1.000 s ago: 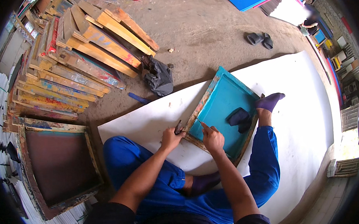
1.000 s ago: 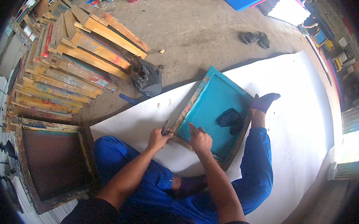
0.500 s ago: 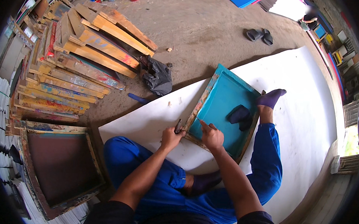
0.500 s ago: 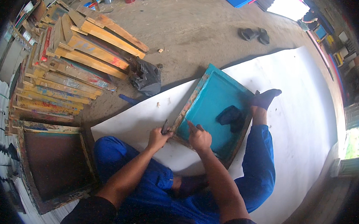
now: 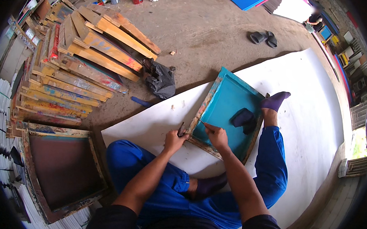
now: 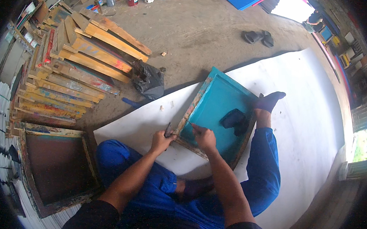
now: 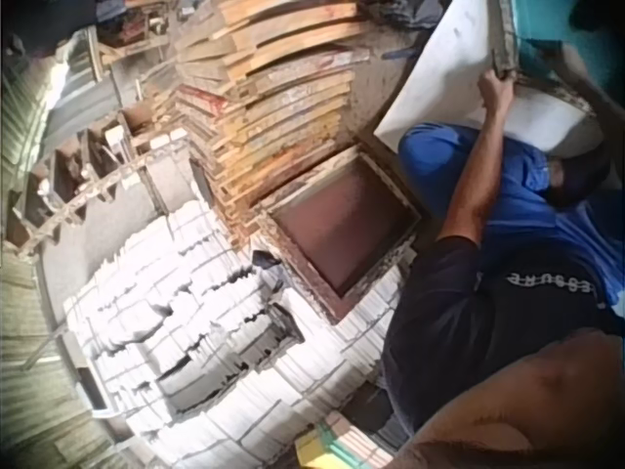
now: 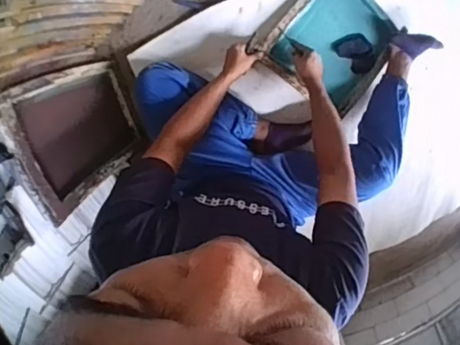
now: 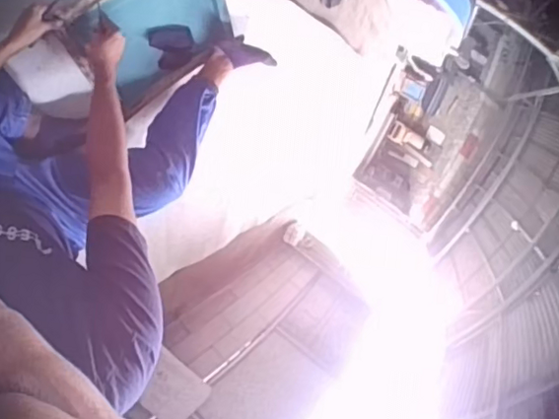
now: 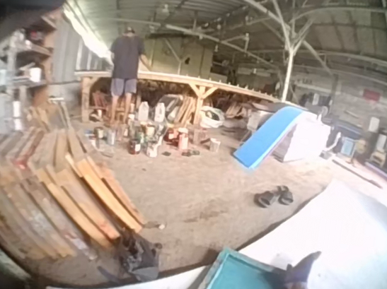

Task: The person sits on the floor and uses a chisel and hammer to scrape the edges of a teal wooden frame. They repeatedly tap the chisel with the hammer to remove material from the frame's border.

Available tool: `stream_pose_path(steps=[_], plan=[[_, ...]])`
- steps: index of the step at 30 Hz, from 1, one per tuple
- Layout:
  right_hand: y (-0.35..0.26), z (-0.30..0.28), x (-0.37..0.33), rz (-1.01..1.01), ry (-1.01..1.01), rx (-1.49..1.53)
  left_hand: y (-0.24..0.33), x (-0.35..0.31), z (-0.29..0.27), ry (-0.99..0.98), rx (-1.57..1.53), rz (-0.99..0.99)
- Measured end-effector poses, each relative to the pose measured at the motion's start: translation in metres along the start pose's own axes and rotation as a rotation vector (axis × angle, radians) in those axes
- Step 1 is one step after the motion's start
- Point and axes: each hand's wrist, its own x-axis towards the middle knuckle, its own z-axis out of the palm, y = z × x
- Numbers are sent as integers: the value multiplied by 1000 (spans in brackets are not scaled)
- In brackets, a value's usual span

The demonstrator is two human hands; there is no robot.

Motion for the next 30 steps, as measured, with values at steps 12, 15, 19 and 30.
stream_pose_path(steps=[12, 15, 19, 30], plan=[[-7, -13, 20, 489, -237, 518, 9, 1, -8, -82, -38, -70], [-8, -14, 16, 104, -70, 7, 11, 2, -8, -90, -90, -62], [-12, -13, 4, -8, 123, -283, 13, -1, -7, -61, -204, -127], [-40, -25, 6, -124, 76, -498, -1, 1, -2, -85, -155, -83]])
